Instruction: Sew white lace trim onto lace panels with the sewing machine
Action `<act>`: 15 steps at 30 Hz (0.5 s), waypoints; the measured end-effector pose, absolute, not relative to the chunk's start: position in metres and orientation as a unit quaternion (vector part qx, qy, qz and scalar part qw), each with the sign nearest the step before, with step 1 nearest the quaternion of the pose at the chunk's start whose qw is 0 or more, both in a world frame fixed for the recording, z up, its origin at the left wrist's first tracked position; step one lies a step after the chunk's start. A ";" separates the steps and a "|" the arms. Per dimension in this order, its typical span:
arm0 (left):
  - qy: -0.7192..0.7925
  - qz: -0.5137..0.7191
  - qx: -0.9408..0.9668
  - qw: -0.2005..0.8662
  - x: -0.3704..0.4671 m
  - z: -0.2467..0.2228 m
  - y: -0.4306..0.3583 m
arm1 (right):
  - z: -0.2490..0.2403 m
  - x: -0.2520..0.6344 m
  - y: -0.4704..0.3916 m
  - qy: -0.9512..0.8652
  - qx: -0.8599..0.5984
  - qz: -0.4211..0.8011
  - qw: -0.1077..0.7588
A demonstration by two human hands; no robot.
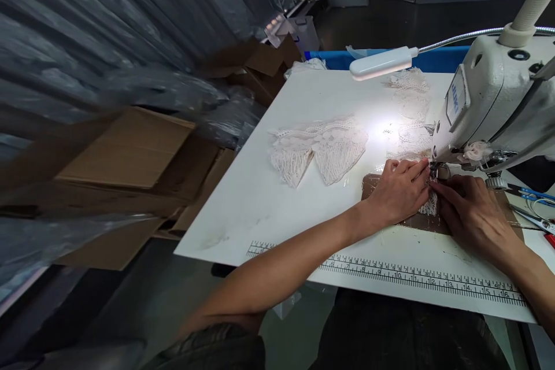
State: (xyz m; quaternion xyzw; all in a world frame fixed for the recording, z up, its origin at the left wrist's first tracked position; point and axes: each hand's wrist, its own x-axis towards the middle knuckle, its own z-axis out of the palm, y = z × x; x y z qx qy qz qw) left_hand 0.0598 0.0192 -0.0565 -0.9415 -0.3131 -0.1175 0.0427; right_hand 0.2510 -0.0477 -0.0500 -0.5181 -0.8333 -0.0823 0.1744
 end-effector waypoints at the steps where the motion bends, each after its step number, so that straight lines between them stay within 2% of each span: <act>1: -0.313 -0.127 -0.940 0.038 0.059 -0.057 0.020 | -0.051 0.252 -0.048 -0.831 -0.522 -0.078 0.173; 6: -0.336 -0.199 -0.920 0.020 0.061 -0.051 0.047 | -0.058 0.256 -0.050 -0.825 -0.528 -0.047 0.194; 12: -0.357 -0.070 -0.931 -0.025 0.073 -0.032 0.090 | -0.062 0.263 -0.054 -0.827 -0.520 -0.024 0.211; 15: -0.355 -0.074 -0.932 -0.018 0.068 -0.027 0.086 | -0.058 0.272 -0.057 -0.827 -0.516 0.013 0.225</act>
